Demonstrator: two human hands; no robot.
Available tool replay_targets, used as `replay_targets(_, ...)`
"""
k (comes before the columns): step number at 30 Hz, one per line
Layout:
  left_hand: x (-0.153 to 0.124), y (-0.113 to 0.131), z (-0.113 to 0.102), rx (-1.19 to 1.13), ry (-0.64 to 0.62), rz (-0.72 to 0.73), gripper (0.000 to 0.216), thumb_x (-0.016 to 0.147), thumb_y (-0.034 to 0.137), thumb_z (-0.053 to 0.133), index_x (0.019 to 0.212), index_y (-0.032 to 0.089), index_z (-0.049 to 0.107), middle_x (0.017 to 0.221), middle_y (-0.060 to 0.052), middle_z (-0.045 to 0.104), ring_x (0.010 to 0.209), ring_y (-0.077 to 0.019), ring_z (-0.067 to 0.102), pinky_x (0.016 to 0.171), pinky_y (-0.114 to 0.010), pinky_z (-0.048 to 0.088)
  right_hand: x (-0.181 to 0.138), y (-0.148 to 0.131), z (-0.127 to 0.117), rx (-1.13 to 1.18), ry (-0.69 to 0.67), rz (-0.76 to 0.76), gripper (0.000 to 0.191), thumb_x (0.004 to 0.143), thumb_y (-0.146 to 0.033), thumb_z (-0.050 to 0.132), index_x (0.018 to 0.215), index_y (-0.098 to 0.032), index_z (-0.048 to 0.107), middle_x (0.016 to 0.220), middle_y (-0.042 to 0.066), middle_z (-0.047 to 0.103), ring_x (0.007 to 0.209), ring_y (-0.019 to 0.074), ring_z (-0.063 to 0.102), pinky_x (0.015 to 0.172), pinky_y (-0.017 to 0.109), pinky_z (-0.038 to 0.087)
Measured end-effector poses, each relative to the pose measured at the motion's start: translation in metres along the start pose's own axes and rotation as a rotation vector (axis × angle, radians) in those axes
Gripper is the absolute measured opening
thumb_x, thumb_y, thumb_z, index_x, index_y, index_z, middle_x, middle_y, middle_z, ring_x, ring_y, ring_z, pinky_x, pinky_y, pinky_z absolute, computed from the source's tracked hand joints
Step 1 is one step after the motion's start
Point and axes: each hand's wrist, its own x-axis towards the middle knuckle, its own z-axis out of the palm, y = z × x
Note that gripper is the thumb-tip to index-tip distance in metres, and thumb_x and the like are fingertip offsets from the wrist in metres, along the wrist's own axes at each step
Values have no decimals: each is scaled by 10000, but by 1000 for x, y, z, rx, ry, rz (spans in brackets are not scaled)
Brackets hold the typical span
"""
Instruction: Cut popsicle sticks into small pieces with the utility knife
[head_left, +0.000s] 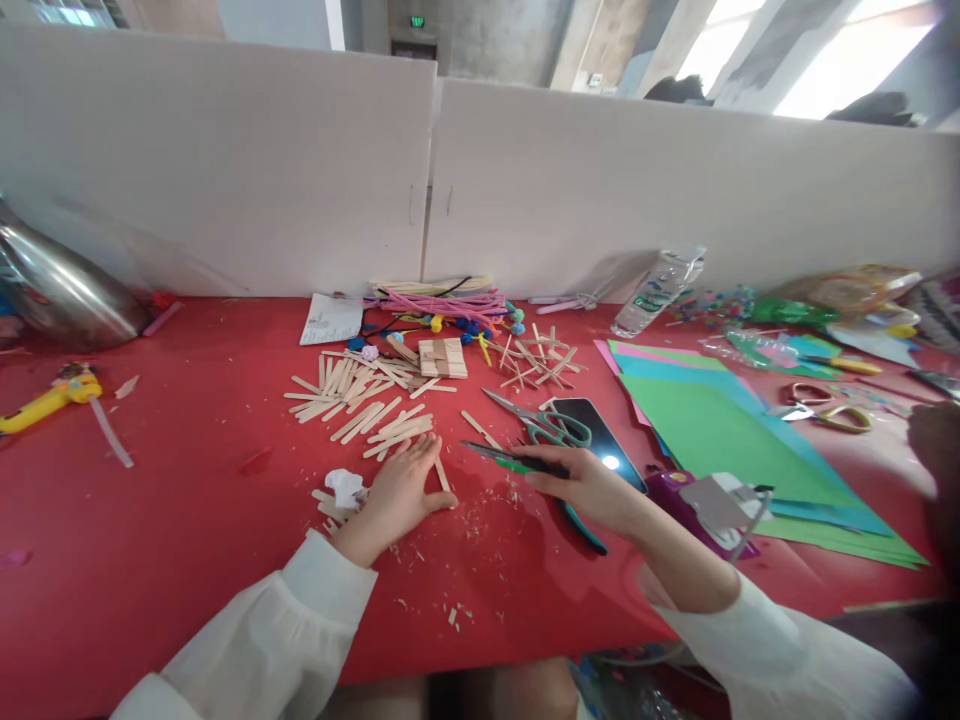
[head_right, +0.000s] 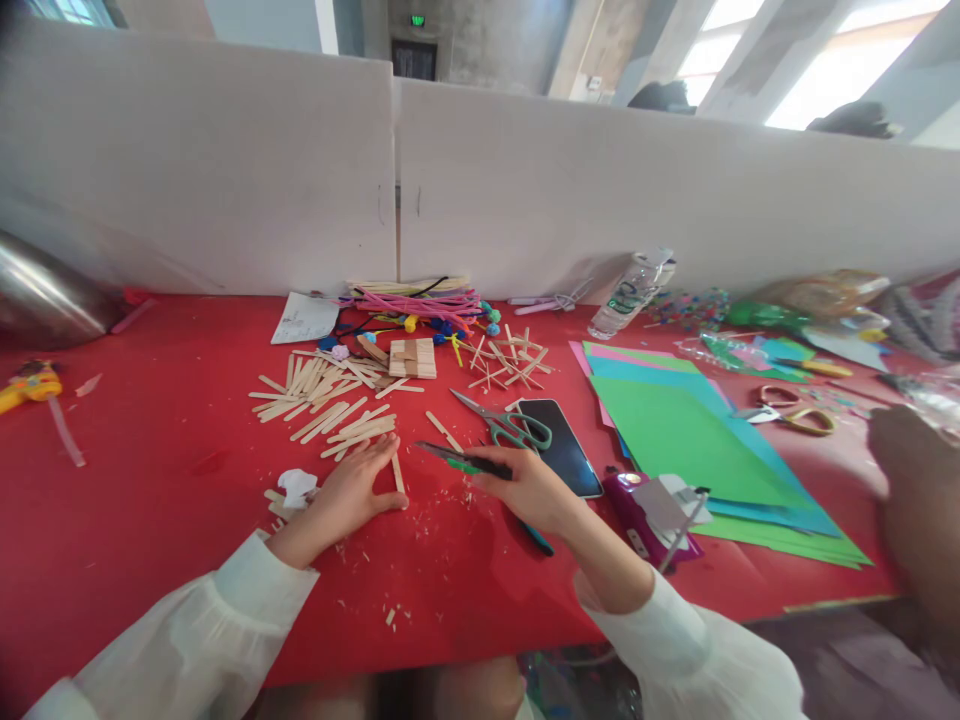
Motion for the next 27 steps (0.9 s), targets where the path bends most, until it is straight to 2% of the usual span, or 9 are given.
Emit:
replay_targets(2, -1, -3, 0, -32, 91, -20, 560, 763, 334, 626, 1254, 121, 463, 1327, -185, 472, 1240, -275, 426, 995, -436, 382, 0, -2, 1, -192, 120, 11, 385, 755, -294, 533, 1124, -227, 621, 967, 29, 687, 824, 214, 623, 679, 288, 449)
replay_targets(5, 0, -6, 0, -57, 220, 2, 270, 794, 230, 585, 1053, 154, 589, 1224, -138, 568, 1180, -252, 486, 977, -419, 399, 5, -9, 10, -462, 218, 78, 394, 802, -271, 493, 1187, -217, 552, 1110, 77, 639, 943, 255, 606, 720, 317, 442)
replay_targets(7, 1, -8, 0, -54, 251, 17, 164, 776, 167, 595, 938, 158, 610, 1123, -121, 608, 1102, -245, 531, 935, -403, 431, 12, -14, 20, -530, 204, 81, 389, 805, -222, 484, 1191, -212, 530, 1122, 90, 625, 959, 257, 600, 727, 316, 431)
replay_targets(10, 3, -9, -2, -21, 239, 16, 138, 745, 127, 617, 878, 160, 599, 983, -98, 612, 964, -237, 564, 836, -386, 477, 24, -20, 33, -504, 198, 78, 310, 781, -181, 509, 1084, -201, 573, 1039, 99, 640, 910, 255, 612, 696, 304, 418)
replay_targets(14, 7, -6, -4, 24, 217, 30, 63, 749, 116, 609, 773, 170, 586, 853, -63, 597, 861, -219, 554, 791, -368, 474, 43, -21, 38, -368, 240, 48, 233, 777, -189, 513, 1003, -197, 571, 998, 98, 636, 910, 253, 599, 707, 307, 400)
replay_targets(18, 9, -3, -6, 30, 243, 48, 102, 767, 103, 571, 697, 175, 553, 785, -43, 582, 822, -207, 539, 769, -349, 464, 58, -16, 42, -94, 279, -4, 207, 787, -255, 501, 983, -195, 529, 967, 82, 630, 902, 230, 582, 714, 307, 411)
replay_targets(21, 9, -1, -9, -24, 330, 48, 107, 796, 118, 528, 709, 181, 523, 769, -33, 569, 782, -193, 533, 721, -330, 463, 63, -13, 52, 158, 253, -30, 197, 774, -347, 504, 887, -185, 507, 825, 37, 618, 753, 174, 582, 627, 267, 435)
replay_targets(24, 9, -2, -13, -88, 451, 37, 79, 825, 152, 495, 756, 188, 513, 796, -34, 564, 789, -186, 538, 712, -317, 463, 60, -13, 63, 368, 177, -23, 291, 701, -458, 570, 745, -187, 473, 581, -36, 513, 504, 124, 501, 474, 246, 408)
replay_targets(27, 9, -4, -15, -102, 505, 30, 68, 837, 174, 486, 774, 194, 504, 801, -32, 564, 802, -185, 543, 730, -319, 460, 55, -17, 68, 535, 110, -29, 332, 704, -506, 556, 724, -194, 445, 501, -66, 460, 424, 104, 457, 432, 246, 407)
